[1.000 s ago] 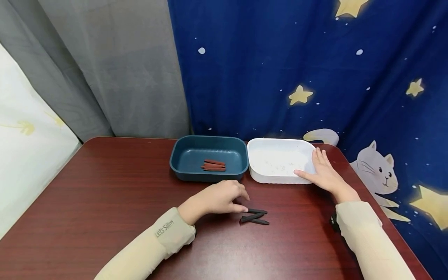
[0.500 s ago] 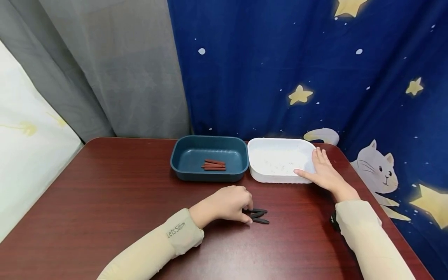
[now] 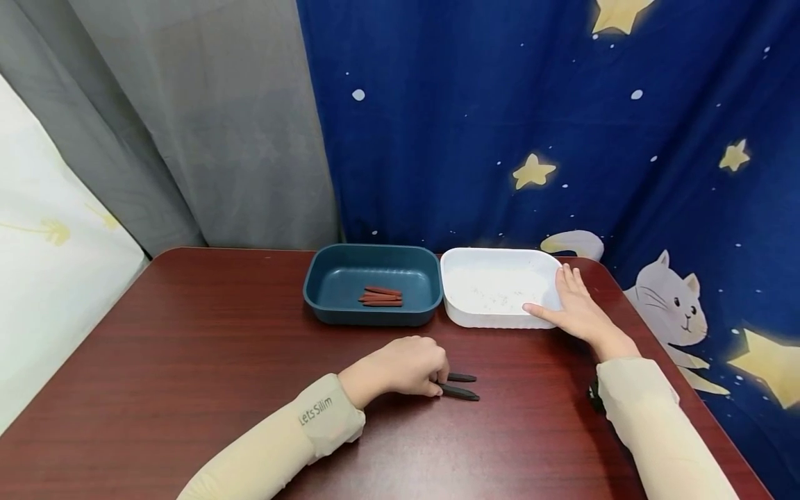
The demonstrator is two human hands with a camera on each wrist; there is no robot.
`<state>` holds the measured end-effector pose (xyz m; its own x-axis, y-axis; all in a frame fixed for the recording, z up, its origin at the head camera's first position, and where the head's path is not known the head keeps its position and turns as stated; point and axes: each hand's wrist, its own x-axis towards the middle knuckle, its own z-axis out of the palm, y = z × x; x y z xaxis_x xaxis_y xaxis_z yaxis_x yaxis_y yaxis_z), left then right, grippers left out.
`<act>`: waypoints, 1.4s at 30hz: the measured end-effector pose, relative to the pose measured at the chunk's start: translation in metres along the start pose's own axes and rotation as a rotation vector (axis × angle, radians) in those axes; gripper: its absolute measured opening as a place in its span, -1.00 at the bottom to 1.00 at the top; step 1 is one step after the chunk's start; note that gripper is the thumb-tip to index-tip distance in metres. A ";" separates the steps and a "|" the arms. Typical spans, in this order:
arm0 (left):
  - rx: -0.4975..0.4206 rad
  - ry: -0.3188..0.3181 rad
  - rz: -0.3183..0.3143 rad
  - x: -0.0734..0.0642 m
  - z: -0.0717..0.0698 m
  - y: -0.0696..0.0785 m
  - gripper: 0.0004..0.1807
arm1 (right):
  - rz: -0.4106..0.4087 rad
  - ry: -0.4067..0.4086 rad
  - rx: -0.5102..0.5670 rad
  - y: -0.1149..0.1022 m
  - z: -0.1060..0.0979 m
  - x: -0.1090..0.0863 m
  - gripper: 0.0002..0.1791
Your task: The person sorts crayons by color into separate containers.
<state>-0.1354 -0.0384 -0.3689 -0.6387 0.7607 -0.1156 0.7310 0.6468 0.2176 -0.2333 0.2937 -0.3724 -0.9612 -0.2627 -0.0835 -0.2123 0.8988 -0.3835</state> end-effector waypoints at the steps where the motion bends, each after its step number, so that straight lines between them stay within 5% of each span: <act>1: 0.001 -0.001 0.002 0.000 0.000 0.000 -0.95 | 0.001 0.000 0.000 0.000 0.000 0.000 0.35; 14: -0.013 0.031 0.039 0.001 -0.020 -0.011 -0.96 | 0.009 0.004 -0.007 -0.003 0.001 0.000 0.35; 26: -0.124 0.150 0.033 0.020 -0.046 -0.031 -0.93 | 0.012 0.002 -0.001 0.000 0.004 0.002 0.35; 42: -0.108 0.221 -0.048 0.049 -0.065 -0.050 -0.86 | 0.020 0.011 -0.013 -0.001 0.002 0.002 0.35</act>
<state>-0.2184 -0.0371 -0.3228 -0.7176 0.6914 0.0837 0.6764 0.6632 0.3204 -0.2350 0.2919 -0.3744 -0.9672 -0.2405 -0.0811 -0.1949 0.9083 -0.3701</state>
